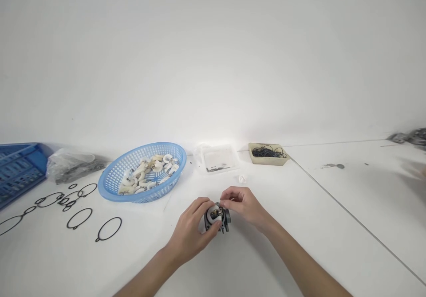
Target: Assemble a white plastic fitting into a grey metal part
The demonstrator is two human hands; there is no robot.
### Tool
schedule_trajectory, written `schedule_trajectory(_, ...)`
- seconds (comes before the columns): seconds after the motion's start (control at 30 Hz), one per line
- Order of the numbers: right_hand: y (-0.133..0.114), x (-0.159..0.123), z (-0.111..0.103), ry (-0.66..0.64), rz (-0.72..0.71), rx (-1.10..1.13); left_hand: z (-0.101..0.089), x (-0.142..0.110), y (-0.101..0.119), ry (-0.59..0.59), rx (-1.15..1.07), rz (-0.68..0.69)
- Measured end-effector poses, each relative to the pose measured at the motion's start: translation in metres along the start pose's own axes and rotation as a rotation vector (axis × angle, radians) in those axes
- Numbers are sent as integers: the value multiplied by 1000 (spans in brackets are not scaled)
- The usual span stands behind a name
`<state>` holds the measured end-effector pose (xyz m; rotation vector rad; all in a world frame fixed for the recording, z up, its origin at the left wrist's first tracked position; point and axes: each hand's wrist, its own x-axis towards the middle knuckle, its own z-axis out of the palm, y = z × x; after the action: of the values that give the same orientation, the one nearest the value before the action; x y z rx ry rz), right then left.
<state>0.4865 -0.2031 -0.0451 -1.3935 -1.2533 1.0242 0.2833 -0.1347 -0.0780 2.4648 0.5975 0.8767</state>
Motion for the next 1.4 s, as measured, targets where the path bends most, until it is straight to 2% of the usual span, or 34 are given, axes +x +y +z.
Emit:
schedule_trajectory(0.2,-1,-3,2,4,24,74,-1,1,1,-26,-7,-28)
schedule_trajectory(0.4,1,0,6,88,-31,73,0,0,-1,-33,-17,-35)
schedule_trajectory(0.67,2,-4,7,32,3,117,1,0,-1,-31,-44,-48)
schedule_trajectory(0.87,-2,-4,6,83,12,-5,2,0,-2,-24,-31,-46)
schedule_trajectory(0.93,-4,-7,3,36,31,-55,2,0,-1,-23,-26,-51)
schedule_trajectory(1.1,-5,-15,-10,-203,77,-82,1,0,0,-9,-20,-45)
schedule_trajectory(1.4,1,-11,-15,-250,-18,-90,2,-1,-1,-12,-10,-32)
